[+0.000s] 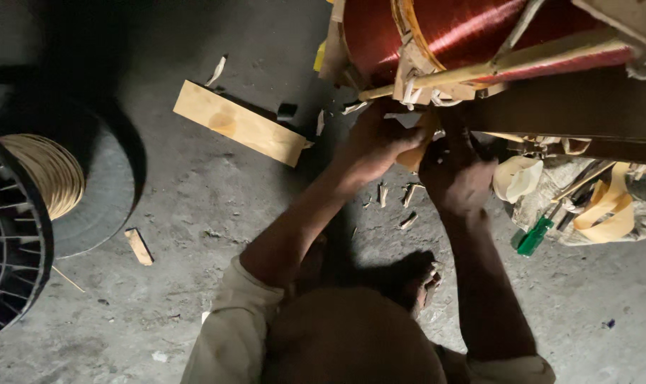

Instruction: The person sits on the floor beside a machine with large copper wire coils and works on thin wooden strips. They pick up strips, tie and knot them onto the machine's frame by hand, tear pieces of paper or tape, and press the strips into place on the machine, repeating the process for successive strips.

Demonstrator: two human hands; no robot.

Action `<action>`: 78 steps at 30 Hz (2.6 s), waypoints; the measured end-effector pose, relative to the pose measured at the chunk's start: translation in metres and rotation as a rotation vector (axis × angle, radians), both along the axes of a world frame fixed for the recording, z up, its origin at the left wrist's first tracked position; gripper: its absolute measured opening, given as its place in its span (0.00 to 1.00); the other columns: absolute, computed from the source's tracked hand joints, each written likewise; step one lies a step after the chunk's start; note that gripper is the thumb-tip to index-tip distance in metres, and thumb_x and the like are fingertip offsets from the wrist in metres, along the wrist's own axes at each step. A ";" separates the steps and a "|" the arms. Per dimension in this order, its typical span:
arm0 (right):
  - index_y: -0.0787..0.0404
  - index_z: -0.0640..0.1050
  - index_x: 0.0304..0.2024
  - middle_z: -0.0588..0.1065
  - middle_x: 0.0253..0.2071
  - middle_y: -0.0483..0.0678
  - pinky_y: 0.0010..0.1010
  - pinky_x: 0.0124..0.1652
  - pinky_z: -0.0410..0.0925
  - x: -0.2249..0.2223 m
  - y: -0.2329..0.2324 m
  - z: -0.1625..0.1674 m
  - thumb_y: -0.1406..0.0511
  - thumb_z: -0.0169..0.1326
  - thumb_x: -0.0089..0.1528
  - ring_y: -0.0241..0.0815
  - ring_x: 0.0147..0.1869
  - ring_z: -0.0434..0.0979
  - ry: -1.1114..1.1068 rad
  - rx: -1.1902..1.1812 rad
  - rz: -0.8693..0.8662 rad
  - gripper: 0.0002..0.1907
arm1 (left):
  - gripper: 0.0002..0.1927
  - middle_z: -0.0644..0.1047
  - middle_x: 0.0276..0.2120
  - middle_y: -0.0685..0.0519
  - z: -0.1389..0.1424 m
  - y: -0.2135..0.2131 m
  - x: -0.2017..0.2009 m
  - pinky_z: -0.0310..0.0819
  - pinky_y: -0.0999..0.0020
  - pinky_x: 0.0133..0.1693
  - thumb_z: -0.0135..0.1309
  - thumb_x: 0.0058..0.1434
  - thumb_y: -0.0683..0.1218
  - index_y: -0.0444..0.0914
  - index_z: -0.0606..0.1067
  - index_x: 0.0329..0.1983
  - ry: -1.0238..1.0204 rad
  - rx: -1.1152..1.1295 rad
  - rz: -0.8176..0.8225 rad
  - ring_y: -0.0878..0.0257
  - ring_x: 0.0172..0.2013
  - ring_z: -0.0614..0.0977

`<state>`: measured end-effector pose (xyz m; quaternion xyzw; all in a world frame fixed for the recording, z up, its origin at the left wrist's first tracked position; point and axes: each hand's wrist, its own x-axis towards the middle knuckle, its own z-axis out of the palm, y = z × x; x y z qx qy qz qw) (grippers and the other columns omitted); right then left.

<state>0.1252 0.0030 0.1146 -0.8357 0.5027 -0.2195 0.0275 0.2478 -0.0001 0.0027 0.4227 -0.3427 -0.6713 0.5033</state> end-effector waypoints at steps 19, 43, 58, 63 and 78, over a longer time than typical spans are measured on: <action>0.69 0.77 0.29 0.73 0.26 0.60 0.49 0.34 0.67 -0.034 -0.030 -0.035 0.66 0.62 0.64 0.61 0.31 0.74 0.223 0.231 -0.282 0.13 | 0.34 0.67 0.53 0.47 -0.021 0.005 -0.116 0.79 0.64 0.48 0.57 0.61 0.32 0.40 0.52 0.61 0.349 0.082 0.643 0.56 0.53 0.79; 0.67 0.71 0.66 0.81 0.45 0.55 0.25 0.26 0.73 -0.043 0.055 -0.007 0.63 0.40 0.70 0.42 0.33 0.84 -1.044 0.340 -0.142 0.24 | 0.26 0.72 0.34 0.49 0.015 -0.012 -0.101 0.71 0.66 0.34 0.67 0.61 0.43 0.34 0.61 0.49 -0.037 0.130 0.798 0.63 0.31 0.73; 0.63 0.65 0.72 0.79 0.36 0.68 0.52 0.46 0.70 -0.022 -0.020 0.006 0.66 0.54 0.62 0.68 0.44 0.79 0.382 0.760 -0.213 0.34 | 0.18 0.81 0.35 0.42 0.027 -0.004 -0.074 0.81 0.65 0.36 0.56 0.64 0.43 0.33 0.63 0.51 0.103 0.269 0.578 0.58 0.33 0.84; 0.66 0.66 0.59 0.75 0.44 0.69 0.49 0.40 0.73 -0.022 -0.037 0.002 0.67 0.59 0.58 0.65 0.43 0.78 0.214 0.458 0.336 0.29 | 0.27 0.81 0.51 0.39 0.038 0.012 -0.045 0.80 0.55 0.38 0.49 0.63 0.42 0.30 0.54 0.61 -0.118 0.099 0.355 0.45 0.37 0.85; 0.63 0.73 0.36 0.70 0.22 0.46 0.29 0.22 0.68 -0.058 -0.086 -0.032 0.68 0.54 0.60 0.36 0.18 0.65 -0.462 1.549 -0.592 0.04 | 0.16 0.83 0.49 0.43 0.017 0.024 -0.008 0.81 0.58 0.43 0.49 0.72 0.46 0.42 0.71 0.62 -0.151 0.157 0.318 0.51 0.43 0.87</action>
